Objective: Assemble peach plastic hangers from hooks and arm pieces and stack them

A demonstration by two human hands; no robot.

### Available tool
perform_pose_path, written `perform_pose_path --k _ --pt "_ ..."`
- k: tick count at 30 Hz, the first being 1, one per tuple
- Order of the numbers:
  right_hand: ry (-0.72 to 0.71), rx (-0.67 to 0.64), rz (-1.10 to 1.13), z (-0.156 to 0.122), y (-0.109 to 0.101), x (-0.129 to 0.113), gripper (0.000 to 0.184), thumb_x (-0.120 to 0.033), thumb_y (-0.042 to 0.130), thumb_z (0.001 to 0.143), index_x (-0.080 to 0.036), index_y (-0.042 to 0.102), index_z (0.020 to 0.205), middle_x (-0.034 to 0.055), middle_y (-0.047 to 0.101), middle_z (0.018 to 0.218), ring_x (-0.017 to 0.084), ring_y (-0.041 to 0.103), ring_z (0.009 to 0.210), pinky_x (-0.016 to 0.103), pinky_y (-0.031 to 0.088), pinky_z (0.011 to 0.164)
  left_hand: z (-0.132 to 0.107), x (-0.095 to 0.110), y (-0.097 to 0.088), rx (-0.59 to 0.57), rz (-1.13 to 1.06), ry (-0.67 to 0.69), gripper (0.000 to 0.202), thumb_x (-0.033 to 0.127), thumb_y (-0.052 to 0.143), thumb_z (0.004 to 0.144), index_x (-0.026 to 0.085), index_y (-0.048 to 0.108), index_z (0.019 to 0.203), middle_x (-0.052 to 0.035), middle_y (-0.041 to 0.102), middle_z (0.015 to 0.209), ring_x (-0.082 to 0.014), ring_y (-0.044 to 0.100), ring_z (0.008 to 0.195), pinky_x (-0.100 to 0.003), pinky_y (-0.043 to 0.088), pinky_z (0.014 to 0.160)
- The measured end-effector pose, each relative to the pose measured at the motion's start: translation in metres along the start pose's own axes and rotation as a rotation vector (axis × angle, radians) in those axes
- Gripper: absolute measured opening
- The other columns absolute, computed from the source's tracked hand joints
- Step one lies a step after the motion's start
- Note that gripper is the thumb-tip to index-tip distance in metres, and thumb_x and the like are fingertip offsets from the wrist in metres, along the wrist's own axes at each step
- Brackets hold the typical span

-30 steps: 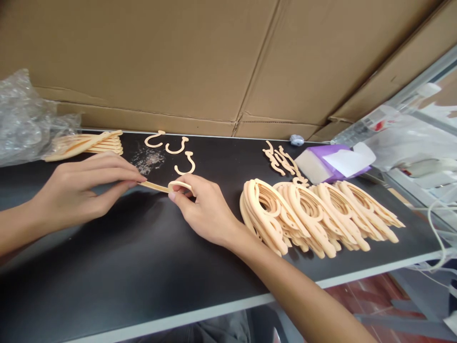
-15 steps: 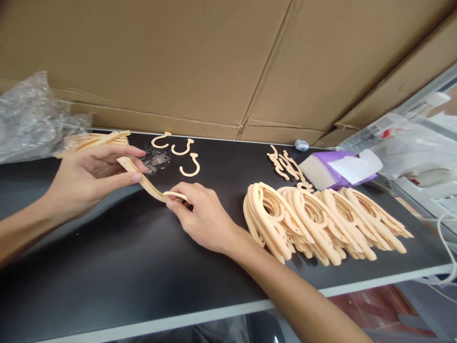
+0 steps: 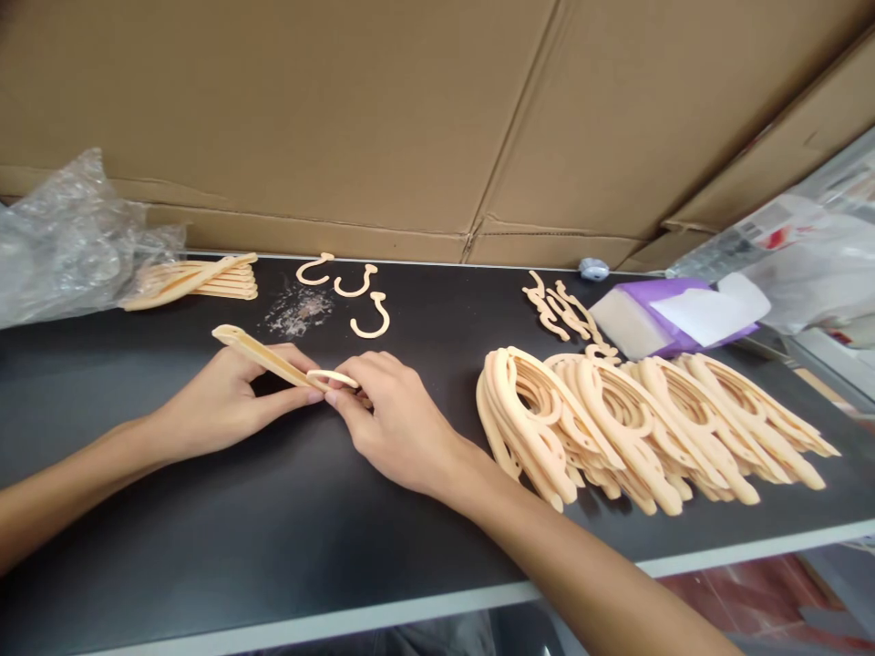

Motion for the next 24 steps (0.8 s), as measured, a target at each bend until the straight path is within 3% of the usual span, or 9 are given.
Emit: perform_pose_path --k 3,6,11,17,24 --pt "0.016 0.122 0.045 -0.001 -0.015 0.000 0.008 -0.017 0.063 0.094 -0.020 0.070 0.093 0.0027 0.069 0.090 0.016 0.061 0.087 0.030 0.048 0.081 0.002 -0.002 -0.003 -0.004 -0.017 -0.020 0.020 0.041 0.067 0.091 0.023 0.076 0.093 0.0013 0.078 0.092 -0.0189 0.072 0.085 -0.029 0.054 0.082" --pt "0.114 0.216 0.216 -0.001 -0.026 0.012 0.003 -0.023 0.066 0.091 -0.020 0.067 0.090 0.0003 0.065 0.084 0.014 0.060 0.077 0.028 0.049 0.074 0.003 -0.005 -0.003 -0.030 -0.027 -0.059 0.021 0.042 0.067 0.090 0.023 0.075 0.092 0.0015 0.077 0.090 -0.0183 0.071 0.082 -0.029 0.054 0.081" --pt "0.255 0.140 0.554 0.003 -0.012 0.030 0.016 -0.030 0.076 0.082 -0.018 0.065 0.080 -0.0002 0.066 0.081 0.013 0.060 0.070 0.028 0.050 0.068 0.004 -0.005 -0.001 -0.078 -0.037 -0.087 0.023 0.043 0.068 0.088 0.023 0.076 0.091 0.0016 0.077 0.089 -0.0182 0.071 0.082 -0.029 0.054 0.083" --pt "0.280 0.046 0.539 0.004 -0.006 0.032 0.013 -0.024 0.077 0.080 -0.017 0.067 0.075 -0.0018 0.065 0.070 0.012 0.060 0.066 0.027 0.048 0.066 0.004 -0.004 -0.001 -0.086 -0.074 -0.090 0.020 0.040 0.069 0.085 0.023 0.078 0.090 0.0020 0.077 0.086 -0.0168 0.070 0.079 -0.026 0.053 0.078" --pt "0.309 0.012 0.613 0.005 -0.001 0.034 0.026 -0.033 0.086 0.073 -0.016 0.066 0.072 -0.0019 0.064 0.066 0.013 0.063 0.061 0.027 0.052 0.063 0.003 -0.011 0.000 -0.116 -0.102 -0.117 0.022 0.040 0.072 0.082 0.022 0.079 0.091 -0.0008 0.078 0.091 -0.0182 0.071 0.084 -0.025 0.053 0.076"
Point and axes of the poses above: each hand's wrist, its own z-axis towards the middle knuckle, its own y-axis out of the palm, x = y × z, the point moved 10 cm from there along z, towards the middle knuckle
